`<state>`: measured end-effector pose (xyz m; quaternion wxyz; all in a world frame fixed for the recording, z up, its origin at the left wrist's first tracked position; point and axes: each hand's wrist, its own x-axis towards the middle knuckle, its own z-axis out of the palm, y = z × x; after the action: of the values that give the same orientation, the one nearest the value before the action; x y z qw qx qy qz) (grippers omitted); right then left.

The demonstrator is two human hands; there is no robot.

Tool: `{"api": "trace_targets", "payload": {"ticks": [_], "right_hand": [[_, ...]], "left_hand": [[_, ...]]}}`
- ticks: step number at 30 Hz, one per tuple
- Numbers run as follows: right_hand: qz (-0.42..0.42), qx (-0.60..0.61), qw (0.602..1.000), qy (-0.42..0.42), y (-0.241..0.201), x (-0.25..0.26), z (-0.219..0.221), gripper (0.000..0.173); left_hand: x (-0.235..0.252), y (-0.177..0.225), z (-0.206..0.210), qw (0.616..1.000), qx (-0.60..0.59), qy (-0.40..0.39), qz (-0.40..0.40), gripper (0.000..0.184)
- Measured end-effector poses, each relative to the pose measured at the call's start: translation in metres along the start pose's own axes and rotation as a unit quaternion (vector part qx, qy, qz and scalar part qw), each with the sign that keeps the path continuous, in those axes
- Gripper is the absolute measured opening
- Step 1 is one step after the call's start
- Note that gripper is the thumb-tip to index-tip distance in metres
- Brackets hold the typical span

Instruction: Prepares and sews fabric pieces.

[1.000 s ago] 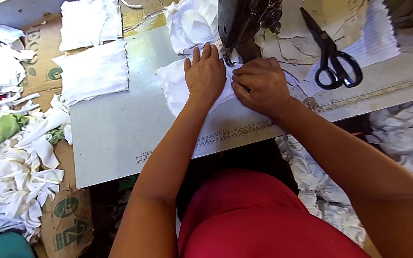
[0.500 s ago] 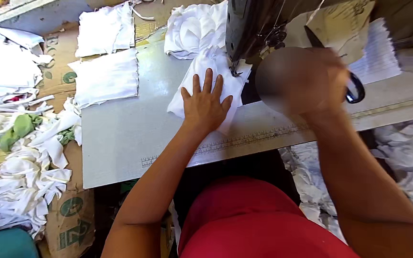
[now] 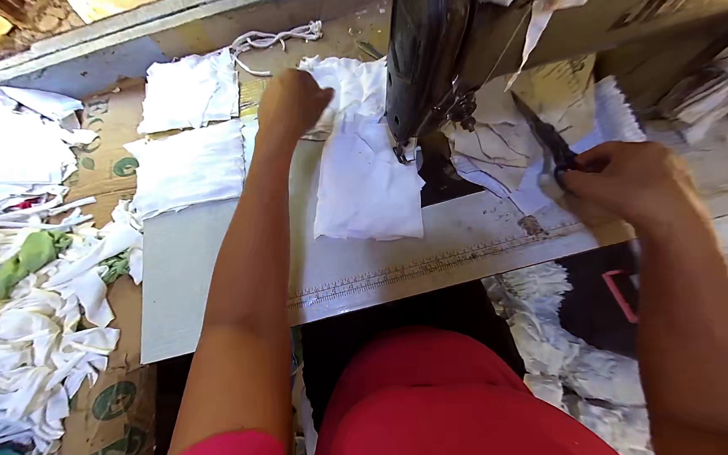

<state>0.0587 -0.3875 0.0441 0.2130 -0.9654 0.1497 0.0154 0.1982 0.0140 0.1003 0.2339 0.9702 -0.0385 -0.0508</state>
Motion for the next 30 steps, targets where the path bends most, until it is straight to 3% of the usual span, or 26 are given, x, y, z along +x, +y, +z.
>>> {"api": "trace_targets", "payload": {"ticks": [2,4,7,9,11,13,14,15,16,18,19,20,22,25,30], "right_hand": [[0.009,0.046,0.999,0.010,0.008,-0.011,-0.013,0.028],[0.006,0.107,0.994,-0.004,0.023,-0.031,-0.023,0.026],[-0.029,0.235,0.970,-0.046,0.055,-0.067,-0.020,0.031],[-0.057,0.349,0.930,-0.096,0.054,-0.093,-0.011,0.032],[-0.106,0.436,0.880,-0.156,0.037,-0.108,0.006,0.034],[-0.140,0.478,0.832,-0.244,0.004,-0.113,0.029,0.043],[-0.147,0.499,0.802,-0.295,-0.018,-0.114,0.040,0.051],[-0.149,0.526,0.762,-0.346,-0.040,-0.113,0.052,0.059],[-0.150,0.560,0.712,-0.397,-0.062,-0.111,0.064,0.065],[-0.140,0.617,0.599,-0.491,-0.101,-0.104,0.087,0.072],[-0.127,0.630,0.556,-0.527,-0.119,-0.099,0.095,0.074],[-0.108,0.634,0.538,-0.545,-0.136,-0.094,0.100,0.076],[-0.052,0.640,0.537,-0.546,-0.166,-0.086,0.103,0.078],[0.021,0.657,0.528,-0.538,-0.194,-0.072,0.108,0.085],[0.047,0.697,0.494,-0.517,-0.227,-0.058,0.116,0.086]], "left_hand": [[0.032,-0.023,0.003,0.995,-0.002,0.064,-0.071,0.062],[0.050,-0.033,0.014,0.991,0.011,0.047,-0.122,0.076],[0.065,-0.034,0.022,0.990,-0.033,0.011,-0.139,0.064],[0.062,-0.042,0.026,0.973,-0.186,0.047,-0.132,0.053],[0.043,-0.049,0.028,0.893,-0.417,0.114,-0.124,0.044],[0.016,-0.052,0.024,0.733,-0.655,0.157,-0.096,0.029],[0.003,-0.053,0.024,0.653,-0.733,0.173,-0.079,0.023],[-0.009,-0.053,0.025,0.598,-0.775,0.191,-0.074,0.019],[-0.020,-0.053,0.029,0.568,-0.790,0.214,-0.081,0.018],[-0.033,-0.051,0.040,0.528,-0.799,0.267,-0.109,0.026],[-0.035,-0.051,0.046,0.500,-0.808,0.288,-0.118,0.028],[-0.036,-0.051,0.051,0.471,-0.821,0.299,-0.123,0.030],[-0.035,-0.048,0.054,0.430,-0.842,0.303,-0.121,0.027],[-0.034,-0.043,0.056,0.401,-0.854,0.312,-0.112,0.024],[-0.034,-0.043,0.058,0.365,-0.870,0.315,-0.108,0.025]]}}
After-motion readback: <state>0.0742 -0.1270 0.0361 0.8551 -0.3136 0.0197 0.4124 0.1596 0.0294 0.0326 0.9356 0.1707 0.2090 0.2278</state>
